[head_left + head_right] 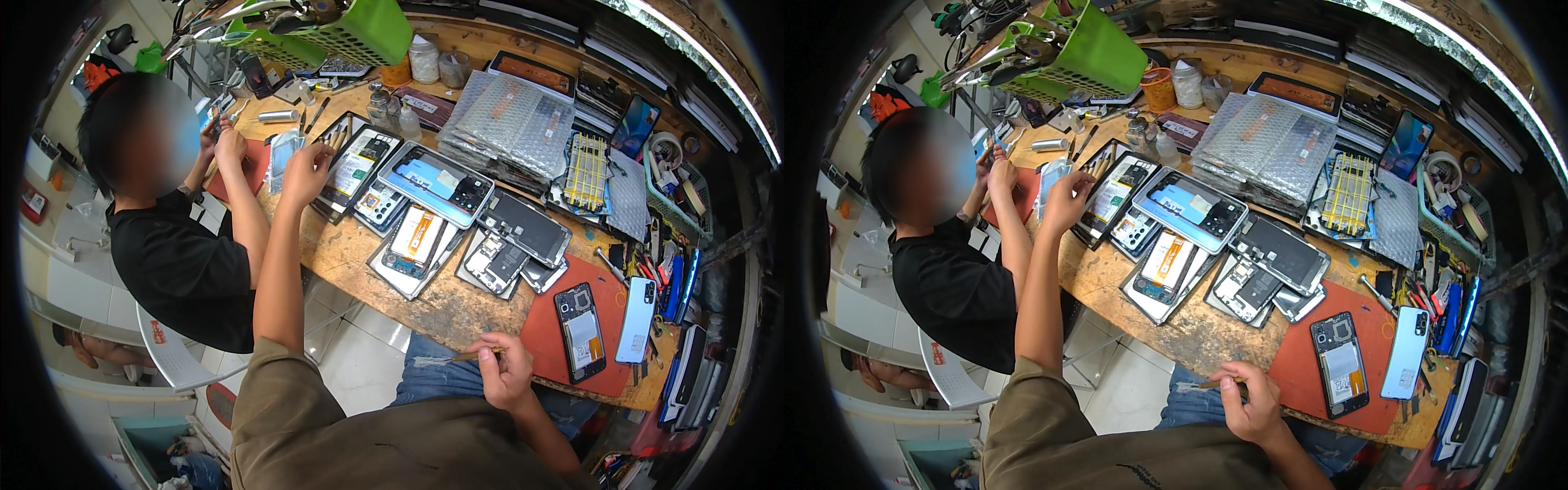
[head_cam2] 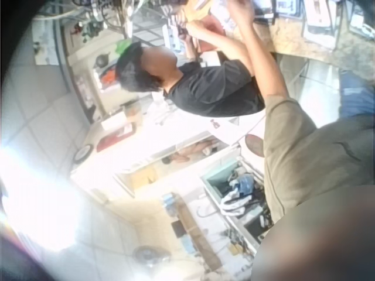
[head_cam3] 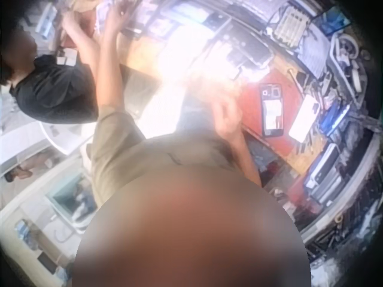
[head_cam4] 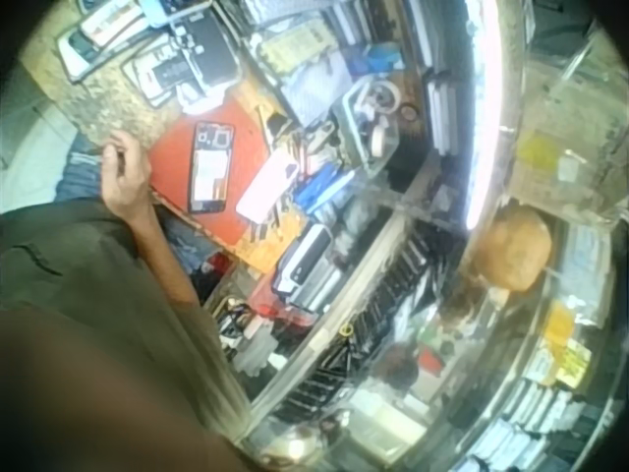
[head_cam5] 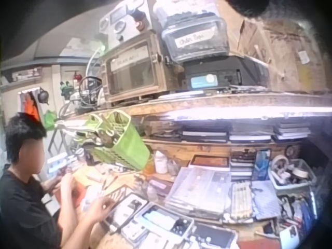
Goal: The person disassembles and reassembles smartphones at a cluttered workbench. They remove back covers, handle internal components, and test the screen by powering the device on. Tools such as screwdrivers and prying instruments are used to open and close the devices.
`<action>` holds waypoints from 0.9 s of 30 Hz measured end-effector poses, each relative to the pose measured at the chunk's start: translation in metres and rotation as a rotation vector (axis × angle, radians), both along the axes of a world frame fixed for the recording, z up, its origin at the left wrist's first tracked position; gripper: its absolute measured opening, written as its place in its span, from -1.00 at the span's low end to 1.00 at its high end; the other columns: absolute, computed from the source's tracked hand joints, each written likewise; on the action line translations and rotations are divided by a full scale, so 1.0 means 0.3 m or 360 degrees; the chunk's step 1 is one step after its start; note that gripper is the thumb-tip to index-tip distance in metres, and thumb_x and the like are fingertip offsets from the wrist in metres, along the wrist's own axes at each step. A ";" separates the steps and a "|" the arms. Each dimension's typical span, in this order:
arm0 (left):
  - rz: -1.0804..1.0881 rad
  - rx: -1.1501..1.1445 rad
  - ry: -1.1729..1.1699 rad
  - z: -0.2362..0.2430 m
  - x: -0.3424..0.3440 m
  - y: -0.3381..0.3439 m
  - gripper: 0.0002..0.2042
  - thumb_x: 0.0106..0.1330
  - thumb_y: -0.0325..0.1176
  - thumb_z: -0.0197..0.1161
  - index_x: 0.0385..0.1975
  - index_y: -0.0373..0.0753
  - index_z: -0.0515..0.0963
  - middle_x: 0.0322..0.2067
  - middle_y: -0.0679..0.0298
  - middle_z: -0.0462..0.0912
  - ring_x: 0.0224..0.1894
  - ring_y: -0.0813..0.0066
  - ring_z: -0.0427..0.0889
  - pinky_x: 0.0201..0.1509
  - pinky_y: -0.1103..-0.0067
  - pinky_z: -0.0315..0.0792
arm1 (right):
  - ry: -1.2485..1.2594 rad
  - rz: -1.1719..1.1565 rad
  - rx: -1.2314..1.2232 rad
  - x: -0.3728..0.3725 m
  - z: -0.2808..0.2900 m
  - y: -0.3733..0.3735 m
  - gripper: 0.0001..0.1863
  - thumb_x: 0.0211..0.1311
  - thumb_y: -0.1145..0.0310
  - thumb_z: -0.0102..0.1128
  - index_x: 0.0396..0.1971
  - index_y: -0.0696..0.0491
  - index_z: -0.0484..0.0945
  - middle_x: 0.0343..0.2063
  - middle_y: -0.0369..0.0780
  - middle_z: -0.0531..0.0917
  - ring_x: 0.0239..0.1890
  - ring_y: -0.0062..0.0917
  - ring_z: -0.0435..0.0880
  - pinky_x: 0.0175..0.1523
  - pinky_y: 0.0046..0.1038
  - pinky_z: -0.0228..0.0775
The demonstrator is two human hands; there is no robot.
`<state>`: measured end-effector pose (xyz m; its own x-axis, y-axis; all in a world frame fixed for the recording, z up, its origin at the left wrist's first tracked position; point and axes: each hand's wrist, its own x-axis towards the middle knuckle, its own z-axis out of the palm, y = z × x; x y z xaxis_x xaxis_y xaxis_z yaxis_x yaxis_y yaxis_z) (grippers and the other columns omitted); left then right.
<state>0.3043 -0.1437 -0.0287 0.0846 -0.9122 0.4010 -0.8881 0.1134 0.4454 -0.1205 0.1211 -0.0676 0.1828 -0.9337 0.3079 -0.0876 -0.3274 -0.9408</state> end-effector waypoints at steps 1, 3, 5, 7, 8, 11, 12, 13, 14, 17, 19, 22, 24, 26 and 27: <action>0.0069 0.0084 -0.0075 0.014 -0.005 0.013 -0.83 0.43 -0.34 0.35 -0.15 -0.25 0.79 -0.32 0.00 0.81 -0.18 0.04 0.80 -0.04 0.26 0.60 | 0.0026 -0.0008 -0.0023 0.000 0.000 0.000 -0.80 0.50 0.59 0.20 0.05 0.25 0.54 -0.24 -0.05 0.81 -0.33 -0.45 0.80 -0.22 -0.40 0.64; 0.0166 0.0160 -0.0371 0.044 -0.018 0.048 -0.79 0.42 -0.21 0.38 -0.21 -0.21 0.81 -0.37 0.02 0.80 -0.19 0.03 0.80 -0.06 0.23 0.61 | 0.0020 -0.0001 -0.0032 0.002 -0.002 -0.001 -0.80 0.50 0.59 0.20 0.05 0.25 0.55 -0.24 -0.05 0.81 -0.32 -0.45 0.80 -0.22 -0.40 0.64; 0.0222 0.0244 -0.0576 0.072 -0.045 0.068 -0.71 0.43 -0.09 0.38 -0.22 -0.21 0.82 -0.39 0.04 0.81 -0.22 0.01 0.81 -0.10 0.22 0.62 | 0.0029 -0.0002 -0.0048 0.006 -0.005 -0.004 -0.80 0.50 0.59 0.20 0.05 0.25 0.55 -0.24 -0.05 0.81 -0.31 -0.44 0.81 -0.20 -0.40 0.64; 0.0221 0.0299 -0.0697 0.096 -0.080 0.075 -0.61 0.46 0.02 0.36 -0.17 -0.24 0.83 -0.39 0.06 0.82 -0.27 -0.01 0.81 -0.15 0.22 0.63 | 0.0028 0.0002 -0.0055 0.008 -0.006 -0.005 -0.80 0.50 0.59 0.20 0.05 0.25 0.55 -0.24 -0.05 0.81 -0.30 -0.43 0.81 -0.19 -0.40 0.65; 0.0169 0.0432 -0.0461 0.101 -0.101 0.075 -0.52 0.38 0.14 0.41 -0.18 -0.24 0.83 -0.33 0.04 0.84 -0.23 0.01 0.82 -0.14 0.20 0.62 | 0.0031 0.0001 -0.0058 0.008 -0.006 -0.005 -0.80 0.49 0.59 0.20 0.05 0.25 0.55 -0.24 -0.05 0.81 -0.30 -0.43 0.82 -0.19 -0.40 0.65; 0.0141 0.0567 -0.0574 0.101 -0.151 0.068 -0.32 0.19 0.28 0.53 0.03 -0.26 0.77 -0.13 -0.05 0.84 -0.04 -0.02 0.82 0.01 0.23 0.64 | 0.0033 0.0003 -0.0031 0.005 -0.004 -0.001 -0.80 0.49 0.59 0.20 0.05 0.25 0.55 -0.24 -0.05 0.81 -0.28 -0.42 0.82 -0.17 -0.40 0.66; 0.0183 0.0579 -0.0546 0.099 -0.155 0.063 -0.29 0.18 0.27 0.55 0.07 -0.28 0.75 -0.12 -0.07 0.83 -0.03 -0.02 0.82 0.03 0.24 0.64 | 0.0020 0.0004 -0.0009 0.003 -0.002 0.000 -0.80 0.49 0.59 0.20 0.05 0.25 0.55 -0.24 -0.05 0.81 -0.28 -0.42 0.83 -0.17 -0.40 0.66; 0.0201 0.0566 -0.0517 0.096 -0.156 0.056 -0.26 0.16 0.25 0.57 0.11 -0.31 0.72 -0.11 -0.09 0.83 -0.01 -0.02 0.82 0.06 0.26 0.64 | 0.0045 -0.0001 -0.0007 0.002 -0.001 0.001 -0.79 0.49 0.59 0.20 0.05 0.25 0.55 -0.24 -0.05 0.81 -0.28 -0.42 0.83 -0.16 -0.40 0.66; 0.0220 0.0555 -0.0487 0.090 -0.155 0.048 -0.23 0.15 0.23 0.59 0.15 -0.33 0.70 -0.10 -0.10 0.83 0.01 -0.02 0.82 0.08 0.27 0.63 | 0.0058 -0.0006 0.0003 0.001 0.000 0.002 -0.79 0.50 0.59 0.20 0.05 0.25 0.55 -0.24 -0.05 0.81 -0.28 -0.42 0.83 -0.16 -0.40 0.66; 0.0133 0.0693 -0.0146 0.081 -0.116 0.008 -0.16 0.05 0.24 0.64 0.12 -0.40 0.65 -0.09 -0.14 0.81 0.09 -0.10 0.77 0.19 0.21 0.60 | 0.0077 0.0006 -0.0041 0.000 -0.001 0.002 -0.79 0.55 0.58 0.15 0.08 0.26 0.51 -0.23 -0.09 0.82 -0.35 -0.61 0.70 -0.29 -0.54 0.50; 0.0088 0.0560 0.0082 0.062 -0.086 -0.010 -0.34 0.25 0.12 0.58 0.02 -0.43 0.69 -0.16 0.00 0.82 -0.06 0.12 0.78 0.08 0.30 0.59 | 0.0063 0.0004 -0.0029 0.000 -0.002 0.002 -0.79 0.55 0.57 0.16 0.08 0.26 0.51 -0.23 -0.09 0.82 -0.36 -0.62 0.70 -0.29 -0.54 0.49; 0.0006 0.0662 0.0587 0.064 -0.008 -0.047 -0.60 0.55 -0.09 0.38 -0.11 -0.43 0.71 -0.33 0.25 0.73 -0.26 0.49 0.60 -0.10 0.44 0.51 | 0.0021 -0.0009 0.0055 0.001 -0.005 0.005 -0.79 0.51 0.57 0.21 0.06 0.26 0.56 -0.23 -0.05 0.81 -0.30 -0.43 0.82 -0.18 -0.41 0.66; 0.0082 0.0466 0.0858 0.066 0.044 -0.060 -0.66 0.61 -0.15 0.32 -0.15 -0.39 0.71 -0.37 0.33 0.70 -0.32 0.57 0.56 -0.18 0.51 0.46 | -0.0011 0.0000 0.0079 0.001 -0.008 0.006 -0.79 0.52 0.56 0.21 0.06 0.26 0.56 -0.23 -0.05 0.81 -0.30 -0.43 0.81 -0.19 -0.42 0.66; -0.0005 0.0279 0.1129 0.085 0.099 -0.076 -0.70 0.65 -0.18 0.26 -0.11 -0.34 0.69 -0.34 0.38 0.70 -0.35 0.63 0.55 -0.22 0.57 0.43 | 0.0005 0.0002 0.0052 0.001 -0.011 0.006 -0.79 0.52 0.55 0.21 0.06 0.26 0.56 -0.23 -0.05 0.81 -0.31 -0.44 0.81 -0.20 -0.42 0.65; -0.0122 0.0207 0.1316 0.091 0.119 -0.082 -0.72 0.67 -0.19 0.23 -0.07 -0.31 0.68 -0.32 0.42 0.70 -0.36 0.67 0.55 -0.25 0.61 0.42 | -0.0023 0.0009 0.0040 0.001 -0.013 0.005 -0.79 0.52 0.55 0.21 0.06 0.26 0.56 -0.23 -0.05 0.81 -0.32 -0.45 0.81 -0.21 -0.42 0.65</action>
<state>0.3399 -0.1684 -0.0014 0.2407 -0.9621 0.1282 -0.2615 0.0629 0.9632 -0.1203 0.1225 -0.0714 0.1835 -0.9401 0.2874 -0.0720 -0.3044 -0.9498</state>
